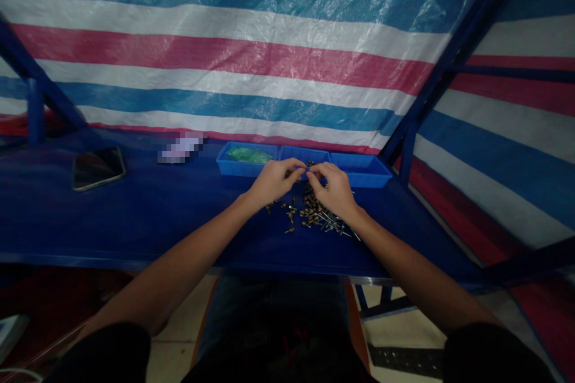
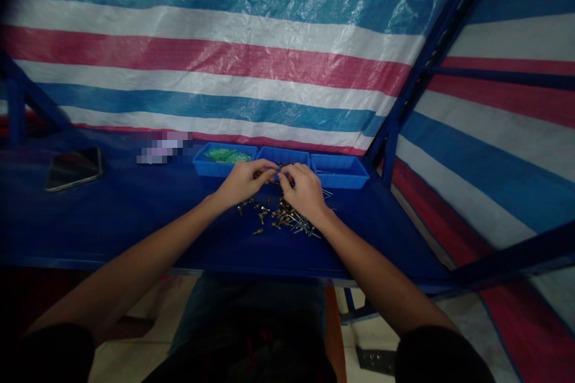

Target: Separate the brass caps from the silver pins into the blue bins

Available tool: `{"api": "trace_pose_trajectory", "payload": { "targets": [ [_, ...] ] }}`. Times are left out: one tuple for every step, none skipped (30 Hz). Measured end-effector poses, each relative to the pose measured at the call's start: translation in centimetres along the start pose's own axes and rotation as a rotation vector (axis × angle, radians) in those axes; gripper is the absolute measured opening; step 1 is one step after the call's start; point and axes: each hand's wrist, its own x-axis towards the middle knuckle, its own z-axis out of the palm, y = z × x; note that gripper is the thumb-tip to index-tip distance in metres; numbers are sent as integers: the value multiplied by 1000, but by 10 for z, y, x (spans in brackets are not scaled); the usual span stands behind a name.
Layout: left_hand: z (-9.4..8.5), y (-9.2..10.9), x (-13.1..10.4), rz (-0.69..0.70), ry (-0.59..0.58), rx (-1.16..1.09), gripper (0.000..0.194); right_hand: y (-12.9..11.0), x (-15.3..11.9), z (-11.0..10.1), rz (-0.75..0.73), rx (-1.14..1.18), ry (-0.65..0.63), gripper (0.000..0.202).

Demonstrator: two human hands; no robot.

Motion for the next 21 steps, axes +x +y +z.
{"api": "trace_pose_trajectory", "payload": {
  "targets": [
    [0,0,0,4,10,11,22,0,0,0,10,13,3,17],
    [-1,1,0,8,16,20,21,0,0,0,19,25,6,18],
    [-1,1,-1,11,15,26,21,0,1,0,25,32,9,19],
    [-1,1,-1,14,10,31,21,1,1,0,29,35,10,21],
    [-1,0,-1,18,0,37,21,1,1,0,31,34,9,22],
    [-1,0,-1,21,-12,43,21,1,1,0,32,33,6,23],
    [0,-1,-1,24,-25,51,21,1,1,0,32,34,0,24],
    [0,-1,-1,25,-36,59,22,1,1,0,32,37,-5,25],
    [0,-2,-1,25,-43,69,22,0,1,0,33,41,-9,25],
    [1,-2,-1,25,-46,79,22,0,1,0,33,45,-12,25],
    [1,-2,-1,24,-45,87,22,0,1,0,32,48,-14,25],
    [1,-2,-1,25,-42,92,21,-1,1,0,31,50,-14,25],
    [1,-2,-1,26,-37,97,21,-1,1,0,29,52,-12,25],
    [1,-2,-1,27,-33,100,20,0,1,0,28,55,-11,25],
    [0,-2,-1,27,-28,103,20,0,1,1,28,61,-10,24],
    [0,-1,-1,26,-25,107,19,0,0,1,31,71,-7,22],
    [0,-1,-1,23,-22,110,19,1,0,2,36,81,-3,19],
    [-1,0,-1,20,-20,113,19,2,0,2,42,92,-1,17],
    [-1,0,-1,19,-20,116,19,2,-1,2,47,100,1,16],
    [-1,0,-1,20,-21,119,18,3,-1,3,45,107,1,17],
    [-1,1,-1,22,-22,123,18,3,-1,3,37,109,0,18]
  ]
}}
